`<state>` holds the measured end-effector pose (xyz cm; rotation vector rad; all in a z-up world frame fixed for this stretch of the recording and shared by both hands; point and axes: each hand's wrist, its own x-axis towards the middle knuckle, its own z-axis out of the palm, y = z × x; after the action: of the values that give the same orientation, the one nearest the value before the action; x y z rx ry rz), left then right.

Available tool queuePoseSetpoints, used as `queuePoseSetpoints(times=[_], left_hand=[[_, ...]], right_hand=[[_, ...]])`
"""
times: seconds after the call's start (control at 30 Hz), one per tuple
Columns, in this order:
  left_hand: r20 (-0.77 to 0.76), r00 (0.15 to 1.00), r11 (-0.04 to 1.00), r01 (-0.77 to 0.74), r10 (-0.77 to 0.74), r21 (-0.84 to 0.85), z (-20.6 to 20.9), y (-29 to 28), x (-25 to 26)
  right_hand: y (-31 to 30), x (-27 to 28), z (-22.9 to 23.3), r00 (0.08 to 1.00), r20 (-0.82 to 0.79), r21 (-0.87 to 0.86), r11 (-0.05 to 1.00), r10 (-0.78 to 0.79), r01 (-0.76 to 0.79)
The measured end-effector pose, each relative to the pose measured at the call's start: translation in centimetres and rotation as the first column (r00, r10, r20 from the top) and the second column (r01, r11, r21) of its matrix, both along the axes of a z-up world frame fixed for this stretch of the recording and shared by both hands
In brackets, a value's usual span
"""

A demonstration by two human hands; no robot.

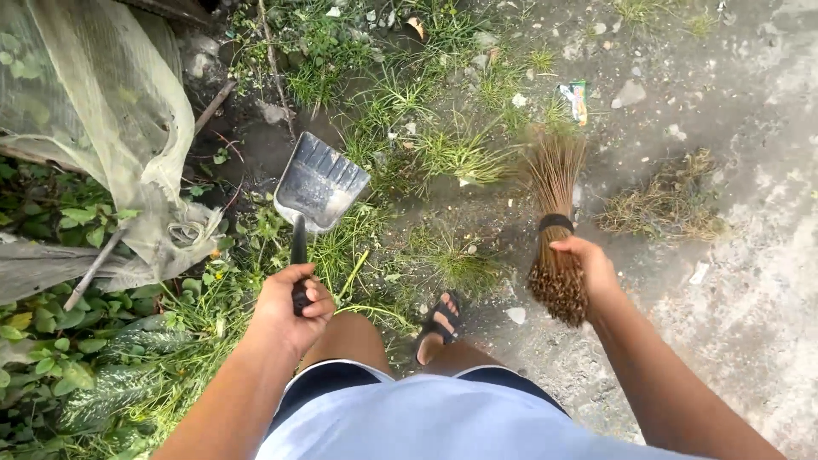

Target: Sweeping trash and leaves into a dustpan in an outdoor area.

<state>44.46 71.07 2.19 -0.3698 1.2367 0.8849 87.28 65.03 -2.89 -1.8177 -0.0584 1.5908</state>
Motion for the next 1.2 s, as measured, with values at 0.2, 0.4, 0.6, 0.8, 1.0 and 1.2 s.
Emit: queuePoseSetpoints(times=[0.2,0.4,0.6,0.8,1.0,1.2], left_hand=[[0.008,0.986,0.985,0.164,-0.164,0.062,-1.2,2.4,3.5],[0.016,0.986,0.985,0.164,-0.165,0.055,1.0,5.4,8.9],[0.002,0.952,0.949,0.306,-0.307,0.072,1.6,8.3,9.6],[-0.031,0.945,0.933,0.328,-0.327,0.152,0.6,9.6,10.3],[-0.018,0.955,0.947,0.295,-0.295,0.128,0.1,11.7,12.0],[-0.01,0.953,0.951,0.301,-0.302,0.07,0.5,15.2,13.5]], right_hand=[[-6.2,2.3,5.8,0.992,-0.122,-0.11,0.994,-0.016,0.003],[-4.4,3.4,0.9,0.867,-0.495,0.057,0.998,0.056,-0.032],[1.3,0.7,-1.9,0.955,-0.249,0.069,0.981,-0.158,0.181],[-3.5,-0.7,-0.8,0.963,0.244,0.279,0.96,-0.111,0.04],[-3.9,5.4,5.1,0.946,-0.324,-0.046,0.998,0.028,-0.046],[1.9,1.3,-5.0,0.9,-0.422,-0.037,0.994,-0.113,0.107]])
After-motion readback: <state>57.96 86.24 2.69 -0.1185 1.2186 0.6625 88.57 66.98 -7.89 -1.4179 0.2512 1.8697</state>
